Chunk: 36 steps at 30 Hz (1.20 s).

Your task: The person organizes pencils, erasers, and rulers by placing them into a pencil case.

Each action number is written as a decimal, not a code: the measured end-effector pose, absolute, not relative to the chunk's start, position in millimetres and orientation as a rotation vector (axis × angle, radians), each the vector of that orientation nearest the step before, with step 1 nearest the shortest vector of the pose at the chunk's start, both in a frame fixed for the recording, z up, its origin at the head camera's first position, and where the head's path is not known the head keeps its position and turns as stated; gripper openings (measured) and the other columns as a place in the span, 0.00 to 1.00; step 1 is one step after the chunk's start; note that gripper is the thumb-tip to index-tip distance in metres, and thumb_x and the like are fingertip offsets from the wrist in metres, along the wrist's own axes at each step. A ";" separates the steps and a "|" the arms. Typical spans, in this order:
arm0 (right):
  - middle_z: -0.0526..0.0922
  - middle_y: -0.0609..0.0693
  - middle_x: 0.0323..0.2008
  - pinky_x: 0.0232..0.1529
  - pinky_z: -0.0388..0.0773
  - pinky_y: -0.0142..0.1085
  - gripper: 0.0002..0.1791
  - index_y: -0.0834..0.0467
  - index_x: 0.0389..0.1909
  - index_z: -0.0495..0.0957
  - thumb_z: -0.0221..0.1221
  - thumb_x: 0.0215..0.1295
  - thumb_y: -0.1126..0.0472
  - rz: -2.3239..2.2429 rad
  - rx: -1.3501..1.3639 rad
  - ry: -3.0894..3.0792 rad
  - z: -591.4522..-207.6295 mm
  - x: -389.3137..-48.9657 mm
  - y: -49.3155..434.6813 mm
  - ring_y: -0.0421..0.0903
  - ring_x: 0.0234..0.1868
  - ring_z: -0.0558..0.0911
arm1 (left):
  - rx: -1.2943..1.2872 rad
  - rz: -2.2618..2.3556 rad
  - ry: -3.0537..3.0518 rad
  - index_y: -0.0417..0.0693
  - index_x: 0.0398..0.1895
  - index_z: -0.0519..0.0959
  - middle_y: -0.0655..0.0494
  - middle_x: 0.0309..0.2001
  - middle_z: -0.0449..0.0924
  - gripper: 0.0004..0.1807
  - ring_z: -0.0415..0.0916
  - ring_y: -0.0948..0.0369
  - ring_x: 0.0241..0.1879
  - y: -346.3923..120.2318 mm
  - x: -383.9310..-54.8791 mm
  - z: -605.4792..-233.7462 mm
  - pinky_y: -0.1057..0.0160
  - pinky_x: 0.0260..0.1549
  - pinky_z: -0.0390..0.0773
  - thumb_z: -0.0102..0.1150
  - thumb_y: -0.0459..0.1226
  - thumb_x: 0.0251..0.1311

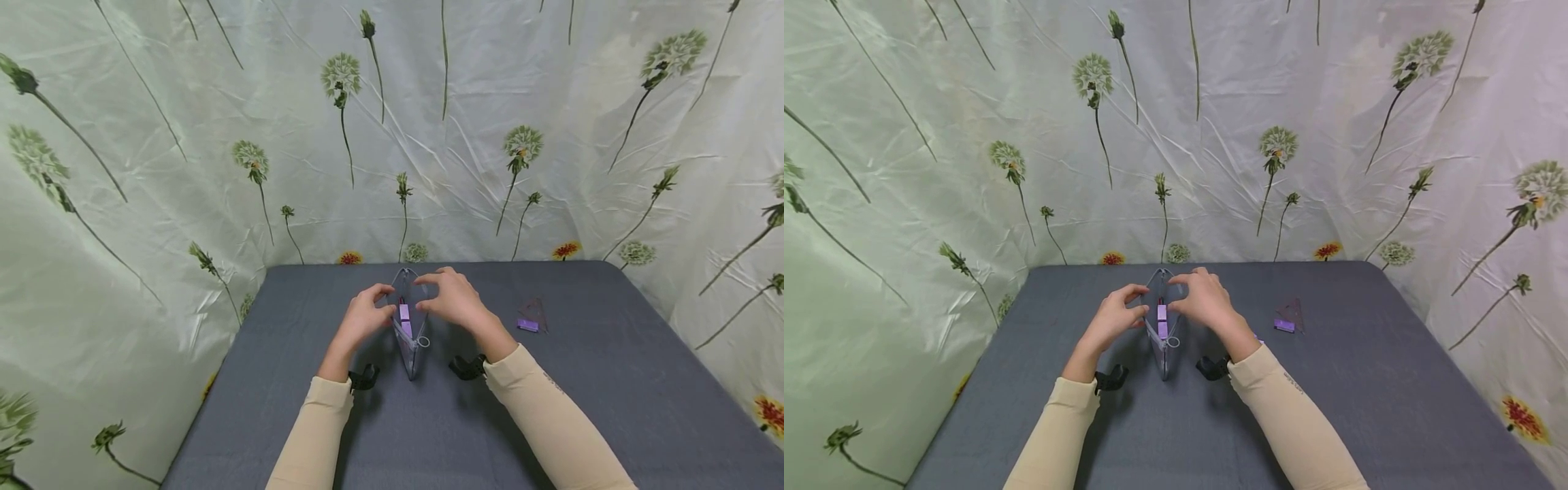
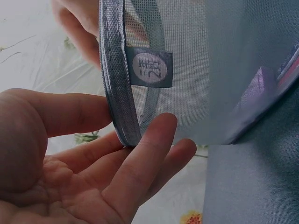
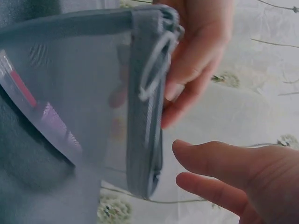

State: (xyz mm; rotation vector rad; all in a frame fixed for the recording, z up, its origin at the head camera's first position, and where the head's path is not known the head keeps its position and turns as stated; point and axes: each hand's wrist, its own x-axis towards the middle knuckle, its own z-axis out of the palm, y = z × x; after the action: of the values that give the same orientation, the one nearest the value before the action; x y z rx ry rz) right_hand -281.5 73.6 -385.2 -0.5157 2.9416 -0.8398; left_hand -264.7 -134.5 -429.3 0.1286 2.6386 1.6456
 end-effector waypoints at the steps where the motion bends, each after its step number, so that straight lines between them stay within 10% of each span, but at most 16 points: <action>1: 0.65 0.60 0.69 0.50 0.73 0.63 0.29 0.43 0.65 0.79 0.71 0.62 0.50 -0.854 -0.522 2.944 -383.4 -280.8 77.3 0.64 0.67 0.67 | 0.132 1.645 2.642 0.51 0.63 0.77 0.45 0.70 0.69 0.21 0.84 0.59 0.34 -134.5 -264.5 -429.1 0.56 0.37 0.84 0.62 0.34 0.68; 11: 0.66 0.60 0.70 0.59 0.68 0.63 0.27 0.46 0.65 0.78 0.69 0.64 0.57 -0.878 -0.579 2.967 -370.9 -280.9 127.3 0.65 0.69 0.65 | 0.161 1.629 2.652 0.53 0.65 0.76 0.46 0.71 0.68 0.22 0.85 0.58 0.35 -135.3 -266.1 -433.2 0.56 0.38 0.84 0.61 0.34 0.68; 36: 0.74 0.66 0.57 0.25 0.74 0.47 0.32 0.59 0.59 0.82 0.73 0.57 0.46 -0.559 -0.337 3.078 -466.7 -259.4 193.5 0.65 0.49 0.77 | 0.139 1.619 2.643 0.54 0.65 0.76 0.46 0.71 0.67 0.22 0.85 0.57 0.37 -133.9 -264.8 -432.4 0.54 0.41 0.84 0.60 0.35 0.69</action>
State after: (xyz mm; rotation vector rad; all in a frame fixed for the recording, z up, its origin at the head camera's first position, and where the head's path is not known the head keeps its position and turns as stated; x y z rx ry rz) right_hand -259.4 193.5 -466.7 -0.3369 3.0783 -0.5589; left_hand -264.8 -133.9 -432.4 0.1393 2.6434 1.6190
